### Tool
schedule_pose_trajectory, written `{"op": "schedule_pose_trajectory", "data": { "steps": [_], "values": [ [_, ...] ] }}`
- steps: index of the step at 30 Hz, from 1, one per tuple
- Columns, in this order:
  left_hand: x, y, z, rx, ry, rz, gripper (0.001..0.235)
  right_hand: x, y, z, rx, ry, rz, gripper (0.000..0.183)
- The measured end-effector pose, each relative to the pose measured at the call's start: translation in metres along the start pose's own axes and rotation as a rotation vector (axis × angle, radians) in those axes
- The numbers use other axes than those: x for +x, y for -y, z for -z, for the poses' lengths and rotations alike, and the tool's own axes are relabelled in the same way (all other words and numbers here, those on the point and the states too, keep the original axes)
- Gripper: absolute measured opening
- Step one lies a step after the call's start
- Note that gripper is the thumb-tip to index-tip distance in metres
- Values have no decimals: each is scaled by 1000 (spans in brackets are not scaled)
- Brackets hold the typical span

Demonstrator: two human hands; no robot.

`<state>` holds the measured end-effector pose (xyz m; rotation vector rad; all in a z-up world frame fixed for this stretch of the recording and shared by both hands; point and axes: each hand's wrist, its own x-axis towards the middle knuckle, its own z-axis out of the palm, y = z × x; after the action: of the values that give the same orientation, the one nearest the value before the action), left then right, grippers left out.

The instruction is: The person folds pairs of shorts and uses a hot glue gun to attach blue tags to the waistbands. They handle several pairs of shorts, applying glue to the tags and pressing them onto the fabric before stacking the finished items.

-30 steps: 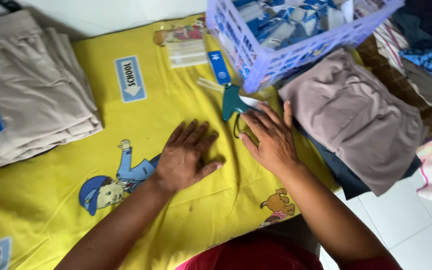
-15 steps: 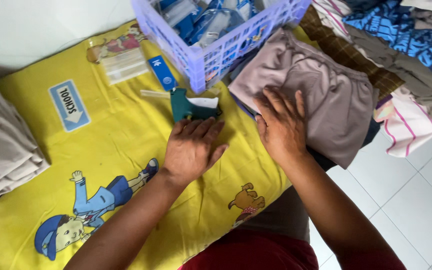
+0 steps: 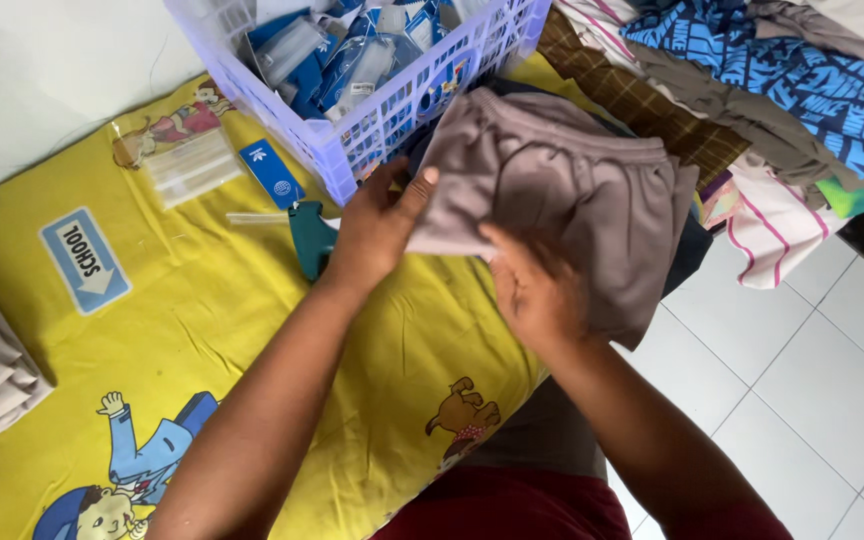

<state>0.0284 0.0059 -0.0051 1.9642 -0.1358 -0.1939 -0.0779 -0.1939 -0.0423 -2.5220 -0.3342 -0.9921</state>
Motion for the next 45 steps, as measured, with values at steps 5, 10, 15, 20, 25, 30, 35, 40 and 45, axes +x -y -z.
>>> {"op": "schedule_pose_trajectory", "data": {
  "steps": [5, 10, 15, 20, 25, 30, 35, 40, 45],
  "values": [
    [2, -1, 2, -320, 128, 202, 53, 0, 38, 14, 346, 90, 11, 33],
    [-24, 9, 19, -428, 177, 379, 46, 18, 48, 28, 650, 237, 81, 24],
    [-46, 32, 29, -132, 17, 305, 38, 7, 1, 14, 227, 134, 35, 33],
    [-68, 31, 37, 0, 30, 241, 31, 42, -7, 30, -247, 183, 109, 68],
    [-86, 39, 30, -368, 142, 211, 35, 59, -15, 30, -301, 611, -163, 107],
    [-107, 36, 24, -518, 195, -145, 40, 58, -22, 22, -47, 634, -107, 52],
    [-140, 55, 55, -533, 80, -268, 37, 63, 9, 20, 15, 569, -94, 48],
    [-195, 68, 104, -443, -147, -278, 37, 74, 71, -12, 78, 510, 86, 57],
    [-249, 114, 144, -372, -440, -172, 24, 91, 140, -64, 288, 461, 444, 53]
  ]
}}
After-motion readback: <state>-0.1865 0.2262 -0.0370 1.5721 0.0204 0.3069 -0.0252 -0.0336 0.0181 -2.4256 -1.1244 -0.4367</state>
